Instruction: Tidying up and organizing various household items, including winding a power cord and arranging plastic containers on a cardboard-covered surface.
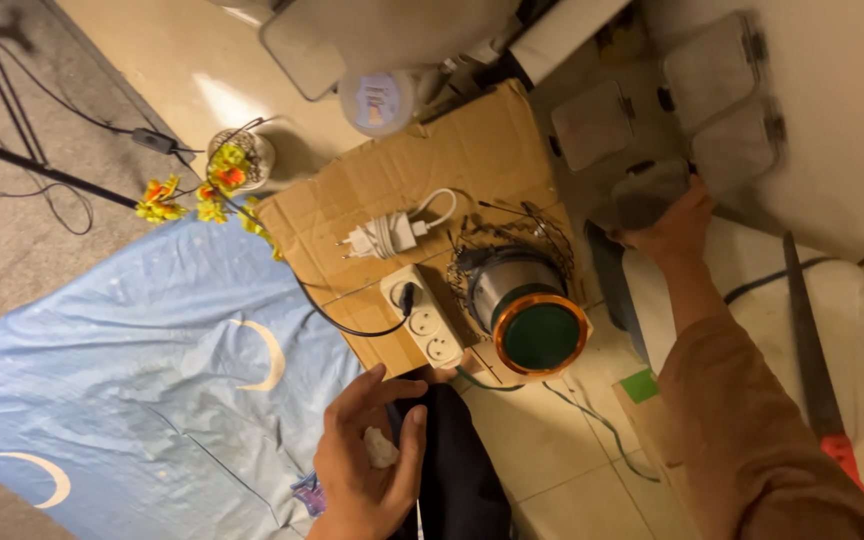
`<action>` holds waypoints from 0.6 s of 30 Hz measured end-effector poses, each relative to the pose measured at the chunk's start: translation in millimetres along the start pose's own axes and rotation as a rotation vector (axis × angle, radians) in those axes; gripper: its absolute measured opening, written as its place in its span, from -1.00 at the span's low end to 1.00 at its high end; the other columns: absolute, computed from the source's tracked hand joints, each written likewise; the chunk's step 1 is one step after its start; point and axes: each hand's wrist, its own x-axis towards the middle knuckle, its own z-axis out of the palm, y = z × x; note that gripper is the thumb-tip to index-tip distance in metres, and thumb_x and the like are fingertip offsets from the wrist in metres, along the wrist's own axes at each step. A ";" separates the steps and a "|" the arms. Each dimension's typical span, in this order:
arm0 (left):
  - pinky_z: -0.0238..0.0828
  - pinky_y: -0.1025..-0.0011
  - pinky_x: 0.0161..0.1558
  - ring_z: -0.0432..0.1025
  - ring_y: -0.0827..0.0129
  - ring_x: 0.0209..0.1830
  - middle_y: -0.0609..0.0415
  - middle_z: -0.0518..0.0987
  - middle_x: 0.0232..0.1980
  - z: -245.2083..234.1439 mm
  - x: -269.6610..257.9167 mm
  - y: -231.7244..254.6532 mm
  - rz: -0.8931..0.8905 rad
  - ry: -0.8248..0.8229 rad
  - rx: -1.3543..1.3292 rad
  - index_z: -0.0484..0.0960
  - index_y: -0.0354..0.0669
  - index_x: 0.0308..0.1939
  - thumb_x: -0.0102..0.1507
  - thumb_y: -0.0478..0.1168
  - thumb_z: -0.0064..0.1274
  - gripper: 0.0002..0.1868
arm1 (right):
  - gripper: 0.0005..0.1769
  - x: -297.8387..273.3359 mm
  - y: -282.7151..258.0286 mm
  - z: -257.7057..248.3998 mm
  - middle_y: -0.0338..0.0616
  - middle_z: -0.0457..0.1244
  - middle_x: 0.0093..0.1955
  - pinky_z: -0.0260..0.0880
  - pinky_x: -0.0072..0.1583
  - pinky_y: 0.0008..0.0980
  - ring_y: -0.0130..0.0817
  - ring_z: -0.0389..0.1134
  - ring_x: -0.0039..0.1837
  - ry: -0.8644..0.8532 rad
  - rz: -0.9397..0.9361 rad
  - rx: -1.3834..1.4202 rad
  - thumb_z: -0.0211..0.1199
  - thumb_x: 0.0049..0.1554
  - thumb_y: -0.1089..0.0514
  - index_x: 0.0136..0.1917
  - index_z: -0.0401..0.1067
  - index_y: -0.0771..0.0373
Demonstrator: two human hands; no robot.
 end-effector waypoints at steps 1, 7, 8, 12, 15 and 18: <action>0.19 0.64 -0.47 0.29 0.65 -0.56 0.00 0.74 -0.12 -3.4 2.1 -0.7 0.003 0.013 -0.002 0.32 -0.34 0.27 0.18 -0.51 0.21 -0.39 | 0.63 0.8 2.5 1.7 0.30 -0.13 0.55 0.05 0.52 -0.06 0.19 -0.06 0.56 0.004 -0.013 -0.001 0.80 -0.39 -0.10 0.59 -0.25 0.36; 0.23 0.64 -0.45 0.30 0.62 -0.54 0.03 0.72 -0.10 -30.5 13.6 -3.2 -0.024 0.070 -0.033 0.33 -0.31 0.28 0.20 -0.48 0.20 -0.40 | 0.61 11.5 20.4 -9.2 0.35 -0.02 0.54 0.16 0.46 -0.10 0.20 0.04 0.53 0.039 -0.139 -0.141 0.76 -0.37 -0.17 0.61 -0.19 0.43; 0.23 0.65 -0.45 0.30 0.62 -0.55 0.04 0.72 -0.10 -36.2 15.0 -5.9 -0.056 0.094 -0.045 0.33 -0.31 0.28 0.21 -0.48 0.19 -0.41 | 0.43 15.1 14.1 -16.7 0.30 0.03 0.46 0.20 0.40 -0.11 0.16 0.09 0.45 0.056 -0.209 -0.158 0.72 -0.29 -0.15 0.53 -0.10 0.41; 0.18 0.66 -0.50 0.28 0.66 -0.59 0.04 0.73 -0.15 -59.1 13.7 -24.9 -0.176 0.194 -0.107 0.34 -0.32 0.28 0.22 -0.48 0.15 -0.44 | -0.30 -20.3 -94.5 -99.8 0.10 0.25 0.11 0.36 0.17 -0.15 -0.03 0.30 0.13 0.121 -0.496 -0.222 0.54 0.04 -0.07 0.22 0.25 0.32; 0.17 0.67 -0.51 0.28 0.69 -0.57 0.03 0.72 -0.15 -76.7 7.7 -40.7 -0.224 0.257 -0.170 0.34 -0.33 0.29 0.22 -0.48 0.15 -0.44 | -0.72 -82.3 -235.1 -137.9 -0.05 0.42 -0.15 0.48 0.00 -0.18 -0.16 0.46 -0.10 0.160 -0.704 -0.258 0.41 0.29 -0.01 -0.01 0.51 0.25; 0.17 0.68 -0.50 0.28 0.70 -0.57 0.03 0.72 -0.16 -91.6 -1.7 -53.5 -0.274 0.312 -0.204 0.36 -0.33 0.27 0.21 -0.48 0.15 -0.45 | -0.77 -138.7 -366.1 -126.8 -0.10 0.39 -0.14 0.45 -0.06 -0.35 -0.31 0.46 -0.13 -0.065 -1.001 0.109 0.40 0.22 0.12 0.01 0.45 0.28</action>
